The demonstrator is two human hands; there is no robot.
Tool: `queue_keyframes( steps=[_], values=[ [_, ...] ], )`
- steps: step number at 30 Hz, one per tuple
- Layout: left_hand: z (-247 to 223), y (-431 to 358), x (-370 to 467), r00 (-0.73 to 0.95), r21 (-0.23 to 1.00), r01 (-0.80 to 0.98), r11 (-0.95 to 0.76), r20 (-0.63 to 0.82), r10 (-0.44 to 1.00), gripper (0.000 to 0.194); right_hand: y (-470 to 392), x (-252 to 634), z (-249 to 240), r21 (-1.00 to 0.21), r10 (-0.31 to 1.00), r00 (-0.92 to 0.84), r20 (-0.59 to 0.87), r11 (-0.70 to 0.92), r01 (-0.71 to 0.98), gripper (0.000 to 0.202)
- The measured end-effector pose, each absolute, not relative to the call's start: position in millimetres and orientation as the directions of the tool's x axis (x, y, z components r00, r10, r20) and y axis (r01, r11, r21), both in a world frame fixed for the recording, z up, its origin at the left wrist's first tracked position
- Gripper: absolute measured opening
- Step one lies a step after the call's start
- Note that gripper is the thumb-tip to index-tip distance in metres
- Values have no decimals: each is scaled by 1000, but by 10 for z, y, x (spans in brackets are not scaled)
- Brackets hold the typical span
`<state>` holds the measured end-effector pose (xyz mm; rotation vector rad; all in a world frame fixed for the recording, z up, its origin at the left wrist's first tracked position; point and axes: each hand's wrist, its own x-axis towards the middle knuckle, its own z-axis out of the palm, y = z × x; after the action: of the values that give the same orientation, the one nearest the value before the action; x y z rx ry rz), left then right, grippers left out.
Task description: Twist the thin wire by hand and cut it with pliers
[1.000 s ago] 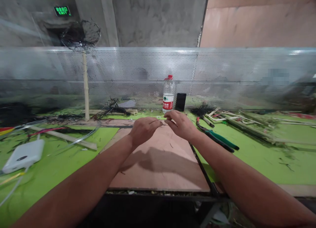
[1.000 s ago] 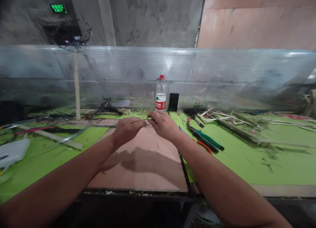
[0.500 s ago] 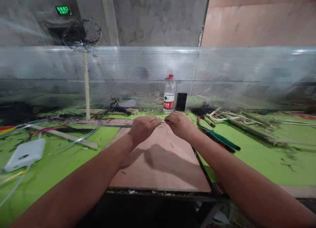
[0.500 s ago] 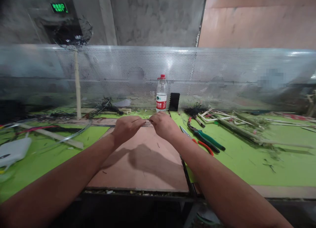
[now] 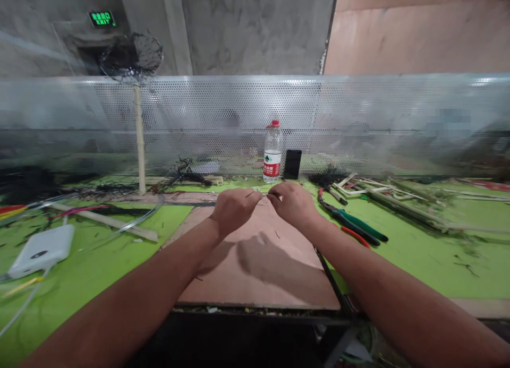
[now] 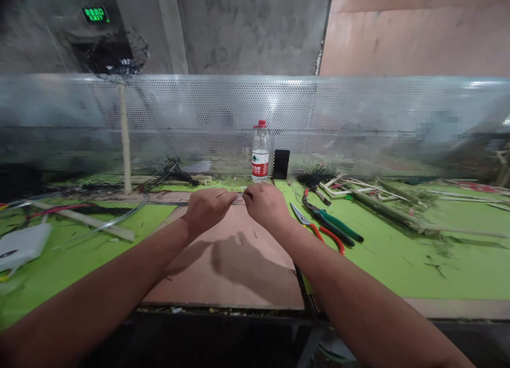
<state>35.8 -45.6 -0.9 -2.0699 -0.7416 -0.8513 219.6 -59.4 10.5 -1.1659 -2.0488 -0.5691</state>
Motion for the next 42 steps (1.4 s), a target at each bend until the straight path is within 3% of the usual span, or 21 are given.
queue_keyframes(
  steps=[7,10,16,21,24,29,36,42],
  values=[
    [-1,-464,363,639,-454,723,-521,727,252,19,-658,2233,187,83,700,-329,633,361,929,22],
    [31,-446,305,595,-419,765,-489,751,287,20,-695,2231,225,36,726,-231,648,274,961,28],
    [70,-388,182,556,-400,790,-465,787,268,18,-688,2216,216,-205,716,-278,641,509,836,27],
    [55,-376,196,550,-393,789,-472,795,257,20,-595,2155,85,-606,782,-255,569,608,513,24],
    [47,-364,194,523,-362,789,-496,819,235,19,-577,2108,18,-664,769,-306,561,639,389,20],
    [73,-379,178,441,-246,792,-558,863,246,23,-618,2128,40,-546,721,-393,571,691,474,22],
    [98,-427,216,331,-97,785,-612,900,282,23,-666,2144,72,-107,668,-444,597,615,781,25],
    [84,-454,247,307,-61,759,-649,911,273,22,-643,2098,37,83,654,-446,611,508,858,28]
  ],
)
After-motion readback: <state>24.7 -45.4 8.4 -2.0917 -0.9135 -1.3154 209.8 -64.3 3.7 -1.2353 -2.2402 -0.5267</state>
